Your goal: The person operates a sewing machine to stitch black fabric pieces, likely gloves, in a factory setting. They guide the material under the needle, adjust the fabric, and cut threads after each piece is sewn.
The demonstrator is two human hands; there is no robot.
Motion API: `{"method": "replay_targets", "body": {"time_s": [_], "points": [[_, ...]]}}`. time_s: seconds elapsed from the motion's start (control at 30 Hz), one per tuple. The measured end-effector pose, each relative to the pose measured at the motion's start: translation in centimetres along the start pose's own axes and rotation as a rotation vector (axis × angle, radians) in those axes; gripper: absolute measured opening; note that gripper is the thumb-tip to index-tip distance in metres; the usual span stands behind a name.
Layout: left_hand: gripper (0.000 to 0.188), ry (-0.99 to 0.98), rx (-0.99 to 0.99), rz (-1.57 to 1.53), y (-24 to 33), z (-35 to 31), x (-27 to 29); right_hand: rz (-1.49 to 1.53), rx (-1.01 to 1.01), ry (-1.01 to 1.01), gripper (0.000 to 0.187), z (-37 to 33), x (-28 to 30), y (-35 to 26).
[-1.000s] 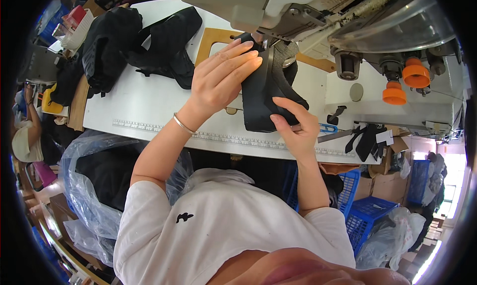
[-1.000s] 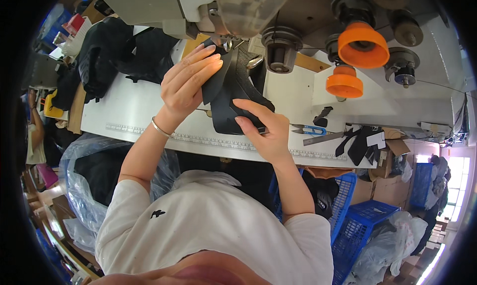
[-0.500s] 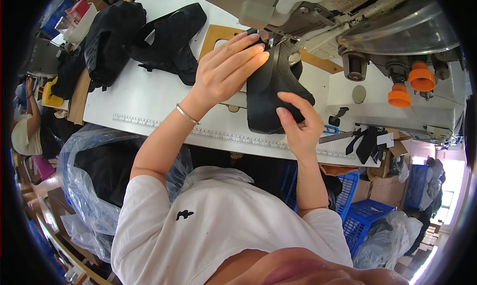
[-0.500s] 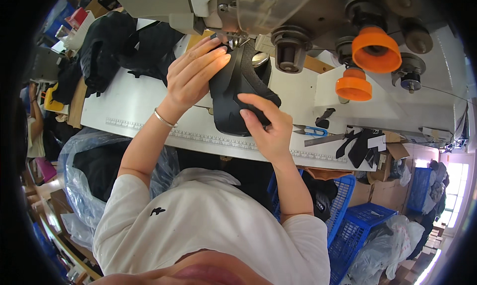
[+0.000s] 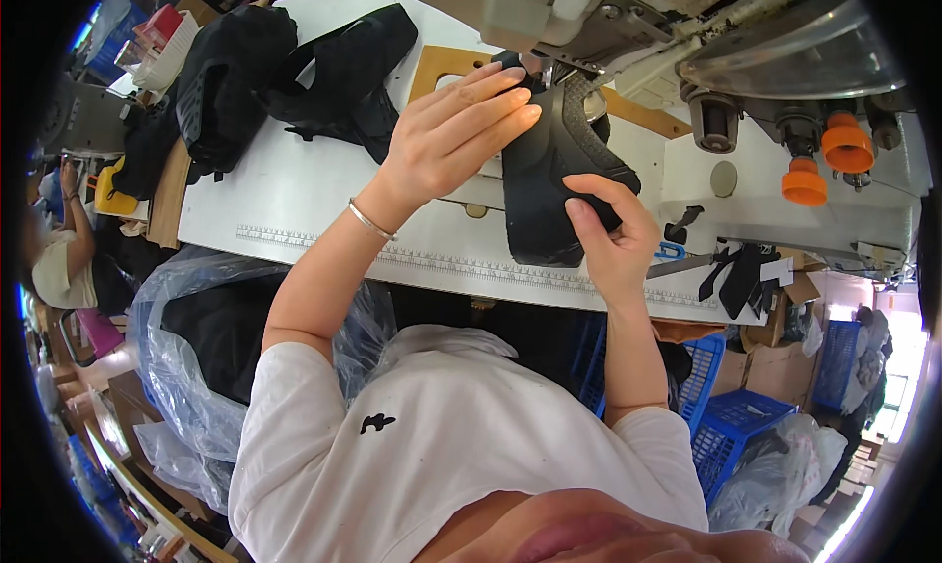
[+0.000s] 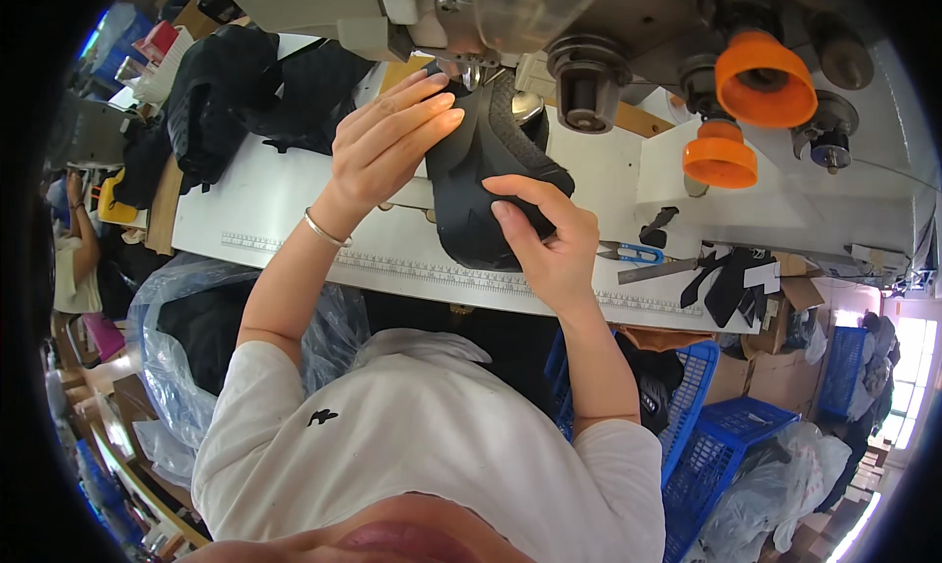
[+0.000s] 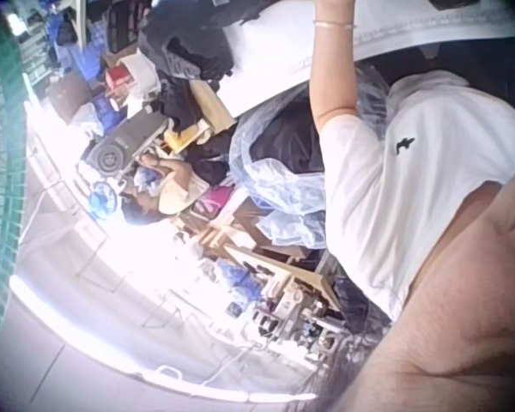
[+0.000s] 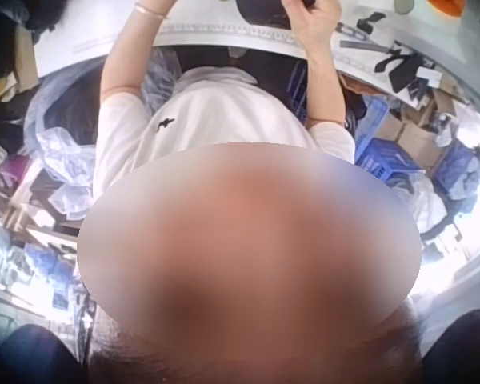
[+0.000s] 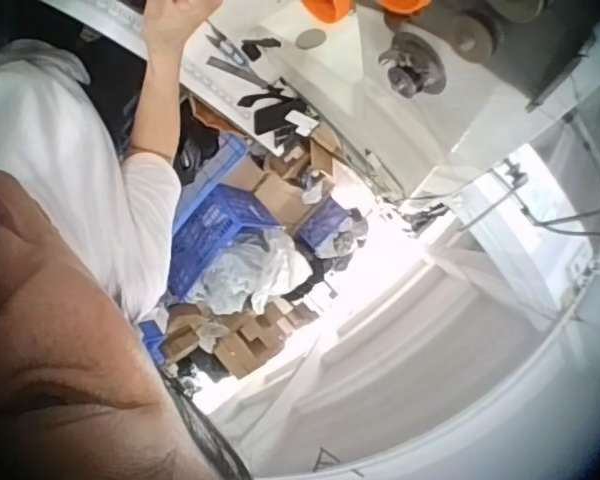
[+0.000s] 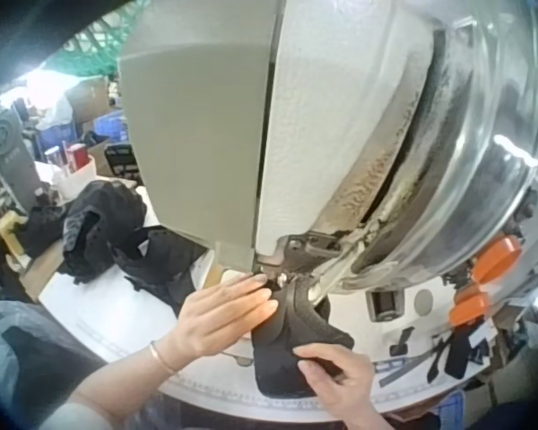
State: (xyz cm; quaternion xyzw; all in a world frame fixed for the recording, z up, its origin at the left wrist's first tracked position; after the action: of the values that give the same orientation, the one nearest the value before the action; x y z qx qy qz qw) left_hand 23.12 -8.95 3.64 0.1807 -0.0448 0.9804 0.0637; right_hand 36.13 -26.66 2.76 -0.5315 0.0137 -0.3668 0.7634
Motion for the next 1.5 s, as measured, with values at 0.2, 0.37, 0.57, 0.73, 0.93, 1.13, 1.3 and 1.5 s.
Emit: {"method": "replay_targets", "body": {"time_s": [0.2,0.37,0.57,0.73,0.93,1.13,1.3,1.5], "points": [[0.023,-0.023,-0.019,-0.014,-0.9,0.2,0.0,0.006,-0.015,0.004,0.014,0.6,-0.1,0.0],[0.023,-0.015,-0.083,-0.037,-1.3,-0.1,0.5,0.047,-0.024,0.010,0.011,1.2,0.1,0.6],[0.022,-0.072,-0.089,-0.007,-1.0,0.6,0.7,-0.005,-0.046,0.029,0.010,1.8,0.4,0.9],[0.021,-0.055,-0.081,-0.070,-1.6,0.4,0.9,0.046,-0.048,0.035,0.009,2.5,0.5,0.9],[0.021,-0.103,-0.090,-0.072,-2.4,0.3,0.9,0.090,-0.034,0.046,0.010,2.8,0.0,1.1],[0.025,-0.165,-0.132,-0.065,-2.6,1.2,1.6,0.081,0.004,0.083,0.010,3.8,0.2,1.3],[0.030,-0.185,-0.199,-0.019,-3.3,1.3,1.4,0.073,0.049,0.098,0.011,4.7,0.3,1.3],[0.031,-0.219,-0.220,-0.006,-3.5,2.0,1.6,-0.097,0.024,0.164,0.021,5.2,0.4,0.7]]}}
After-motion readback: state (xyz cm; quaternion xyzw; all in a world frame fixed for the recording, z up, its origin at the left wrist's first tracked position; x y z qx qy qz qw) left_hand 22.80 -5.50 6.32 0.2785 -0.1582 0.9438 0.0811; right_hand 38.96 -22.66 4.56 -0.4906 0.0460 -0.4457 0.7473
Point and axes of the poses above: each hand's wrist, its own z-axis towards the middle knuckle, its own x-axis out of the back of the hand, y = z × x, the point moved 3 cm from there along z, towards the middle knuckle, and after that the axes turned 5 degrees about -z, right-handed, at the moved point
